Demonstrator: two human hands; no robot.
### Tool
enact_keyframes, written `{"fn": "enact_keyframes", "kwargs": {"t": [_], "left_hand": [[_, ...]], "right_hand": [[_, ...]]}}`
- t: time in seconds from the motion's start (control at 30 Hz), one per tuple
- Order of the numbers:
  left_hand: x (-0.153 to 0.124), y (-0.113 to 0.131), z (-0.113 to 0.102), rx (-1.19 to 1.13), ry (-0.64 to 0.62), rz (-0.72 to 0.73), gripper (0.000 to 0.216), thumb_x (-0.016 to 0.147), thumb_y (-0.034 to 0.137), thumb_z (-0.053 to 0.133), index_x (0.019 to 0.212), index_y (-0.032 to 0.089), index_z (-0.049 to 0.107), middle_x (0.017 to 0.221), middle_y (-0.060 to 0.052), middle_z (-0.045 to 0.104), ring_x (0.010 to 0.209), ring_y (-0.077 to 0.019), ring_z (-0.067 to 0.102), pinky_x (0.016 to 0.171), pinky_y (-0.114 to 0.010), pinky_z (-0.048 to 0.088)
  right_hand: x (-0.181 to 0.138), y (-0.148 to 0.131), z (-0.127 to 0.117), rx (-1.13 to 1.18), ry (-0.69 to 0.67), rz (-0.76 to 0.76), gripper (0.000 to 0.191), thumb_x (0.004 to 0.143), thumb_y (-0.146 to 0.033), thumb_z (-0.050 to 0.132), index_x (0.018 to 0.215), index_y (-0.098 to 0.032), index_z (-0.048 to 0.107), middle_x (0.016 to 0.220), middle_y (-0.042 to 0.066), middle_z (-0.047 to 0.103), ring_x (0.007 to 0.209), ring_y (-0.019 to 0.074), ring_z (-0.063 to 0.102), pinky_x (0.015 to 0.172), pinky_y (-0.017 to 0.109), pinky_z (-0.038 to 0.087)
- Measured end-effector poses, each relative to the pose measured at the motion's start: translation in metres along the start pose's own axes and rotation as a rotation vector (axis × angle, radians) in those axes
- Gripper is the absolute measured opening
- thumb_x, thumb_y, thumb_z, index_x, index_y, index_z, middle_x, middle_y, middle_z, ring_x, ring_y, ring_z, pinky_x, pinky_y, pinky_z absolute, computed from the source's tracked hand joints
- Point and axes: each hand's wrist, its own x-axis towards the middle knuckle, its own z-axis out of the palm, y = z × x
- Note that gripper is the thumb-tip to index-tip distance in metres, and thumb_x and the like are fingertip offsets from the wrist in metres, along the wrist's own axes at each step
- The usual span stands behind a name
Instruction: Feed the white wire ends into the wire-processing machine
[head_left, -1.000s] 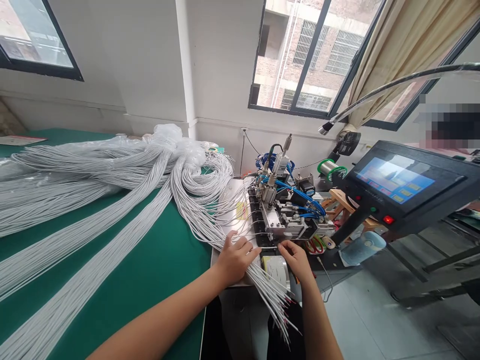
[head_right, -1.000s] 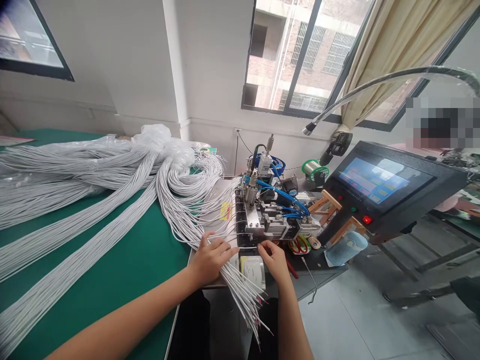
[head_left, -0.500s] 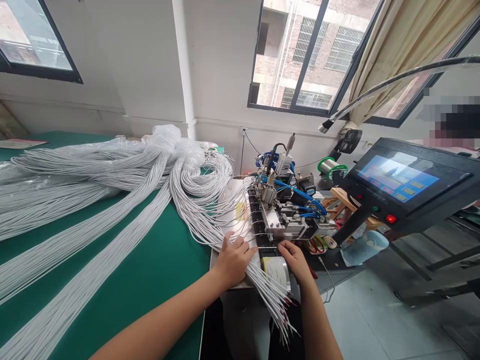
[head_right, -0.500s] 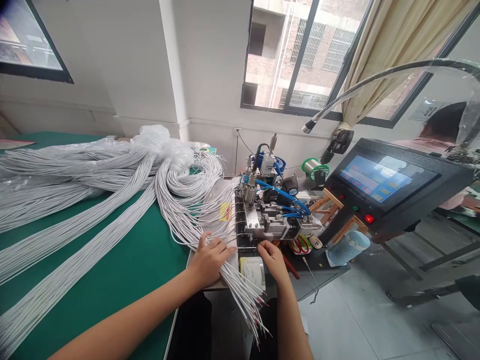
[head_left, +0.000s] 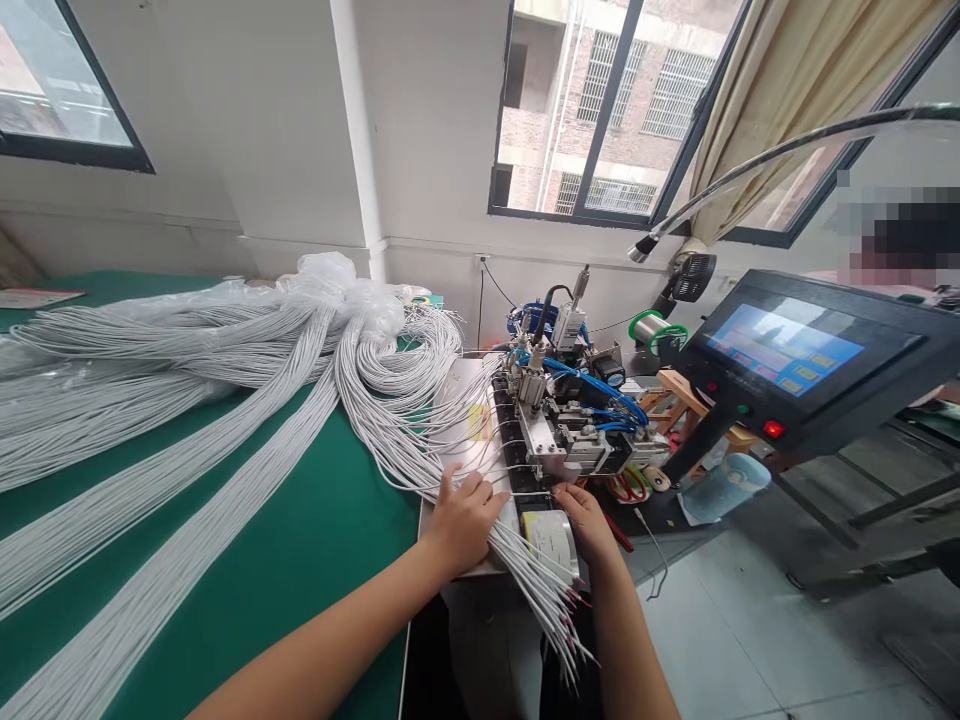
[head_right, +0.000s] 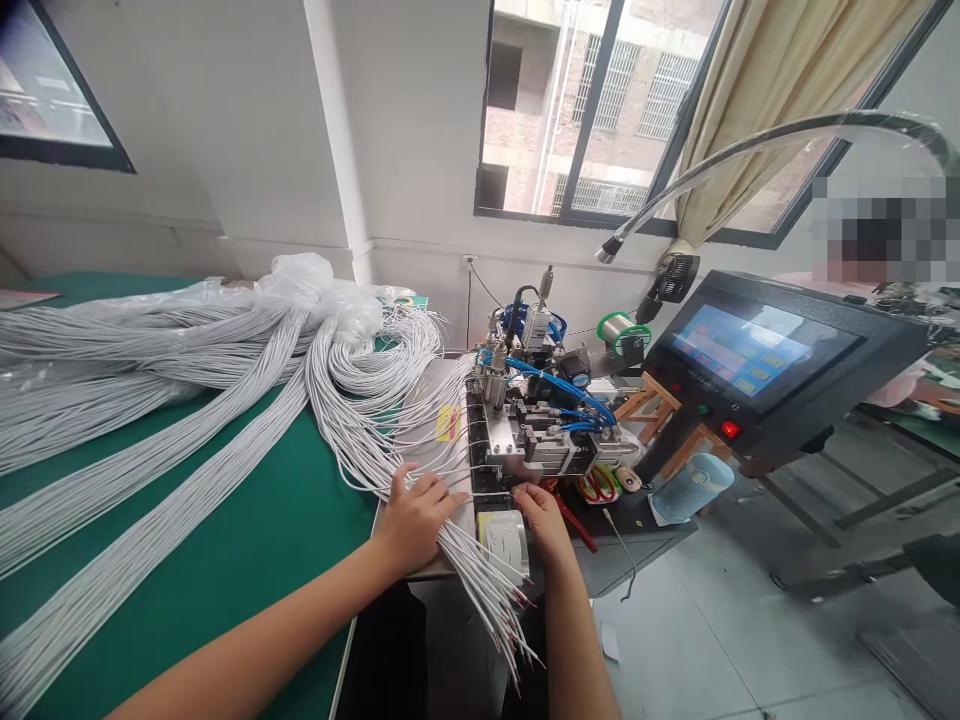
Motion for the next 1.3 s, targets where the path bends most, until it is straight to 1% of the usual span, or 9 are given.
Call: {"fn": "enact_keyframes", "kwargs": {"t": [0.17, 0.3, 0.37, 0.63, 0.77, 0.83, 1.0, 1.17, 1.3], "left_hand": [[0.000, -0.001, 0.001, -0.009, 0.010, -0.007, 0.025, 0.073, 0.013, 0.056, 0.094, 0.023, 0.066, 0.081, -0.005, 0.068, 0.086, -0.0234, 0.057, 0.098, -0.052, 0.024], [0.001, 0.000, 0.001, 0.016, 0.031, -0.042, 0.024, 0.080, 0.017, 0.057, 0.102, 0.023, 0.064, 0.098, -0.005, 0.070, 0.096, -0.0237, 0.058, 0.099, -0.051, 0.024], [0.002, 0.001, -0.001, 0.021, 0.041, -0.040, 0.021, 0.084, 0.019, 0.056, 0.102, 0.023, 0.065, 0.103, -0.005, 0.069, 0.099, -0.0234, 0.058, 0.101, -0.050, 0.023], [0.003, 0.001, -0.007, -0.011, 0.056, 0.000, 0.016, 0.090, 0.023, 0.054, 0.101, 0.025, 0.066, 0.107, -0.003, 0.069, 0.100, -0.0216, 0.059, 0.101, -0.049, 0.022], [0.003, 0.000, -0.008, -0.014, 0.083, 0.010, 0.017, 0.089, 0.021, 0.055, 0.101, 0.025, 0.066, 0.104, -0.002, 0.069, 0.098, -0.0213, 0.060, 0.102, -0.048, 0.022], [0.003, -0.002, -0.007, -0.023, 0.083, 0.043, 0.019, 0.087, 0.016, 0.054, 0.100, 0.024, 0.066, 0.100, -0.002, 0.069, 0.095, -0.0200, 0.060, 0.102, -0.048, 0.022], [0.002, -0.007, -0.004, -0.089, 0.050, 0.272, 0.030, 0.088, 0.006, 0.044, 0.105, 0.021, 0.063, 0.089, 0.000, 0.068, 0.078, -0.0134, 0.060, 0.097, -0.041, 0.029], [0.003, -0.008, -0.007, -0.098, 0.087, 0.268, 0.024, 0.097, 0.023, 0.048, 0.117, 0.021, 0.059, 0.083, 0.001, 0.069, 0.074, -0.0118, 0.060, 0.094, -0.037, 0.031], [0.005, -0.006, -0.011, -0.069, 0.151, 0.218, 0.025, 0.096, 0.034, 0.053, 0.115, 0.021, 0.061, 0.080, 0.001, 0.069, 0.073, -0.0127, 0.059, 0.094, -0.038, 0.029]], "right_hand": [[-0.013, -0.001, -0.008, -0.049, 0.056, -0.050, 0.050, 0.067, -0.066, 0.067, 0.065, -0.018, 0.057, 0.057, -0.002, 0.051, 0.052, 0.0139, 0.043, 0.050, 0.026, 0.035], [-0.031, -0.001, -0.022, -0.118, 0.124, -0.073, 0.046, 0.072, -0.063, 0.066, 0.067, -0.018, 0.059, 0.056, -0.004, 0.048, 0.055, 0.0137, 0.043, 0.052, 0.025, 0.034], [-0.043, -0.005, -0.031, -0.164, 0.113, -0.072, 0.044, 0.077, -0.061, 0.063, 0.071, -0.018, 0.060, 0.058, -0.003, 0.048, 0.055, 0.0136, 0.042, 0.053, 0.025, 0.033], [-0.087, -0.045, -0.045, -0.416, -0.195, -0.065, 0.034, 0.086, -0.050, 0.058, 0.076, -0.018, 0.064, 0.068, -0.001, 0.055, 0.062, 0.0143, 0.045, 0.057, 0.025, 0.034], [-0.096, -0.051, -0.045, -0.444, -0.372, -0.063, 0.031, 0.085, -0.047, 0.061, 0.078, -0.018, 0.067, 0.073, 0.002, 0.060, 0.067, 0.0161, 0.050, 0.061, 0.026, 0.038], [-0.096, -0.050, -0.044, -0.428, -0.356, -0.075, 0.030, 0.084, -0.046, 0.062, 0.076, -0.017, 0.066, 0.071, 0.001, 0.059, 0.067, 0.0159, 0.049, 0.061, 0.026, 0.038], [-0.084, -0.043, -0.041, -0.341, -0.178, -0.087, 0.034, 0.085, -0.048, 0.060, 0.073, -0.017, 0.061, 0.066, -0.001, 0.050, 0.061, 0.0135, 0.042, 0.057, 0.025, 0.033], [-0.066, -0.034, -0.033, -0.249, -0.096, -0.133, 0.034, 0.086, -0.050, 0.058, 0.076, -0.017, 0.059, 0.068, 0.000, 0.049, 0.063, 0.0141, 0.042, 0.057, 0.026, 0.032], [-0.055, -0.029, -0.029, -0.175, -0.129, -0.123, 0.032, 0.086, -0.048, 0.059, 0.076, -0.018, 0.057, 0.069, -0.001, 0.046, 0.063, 0.0132, 0.038, 0.056, 0.025, 0.029]]}}
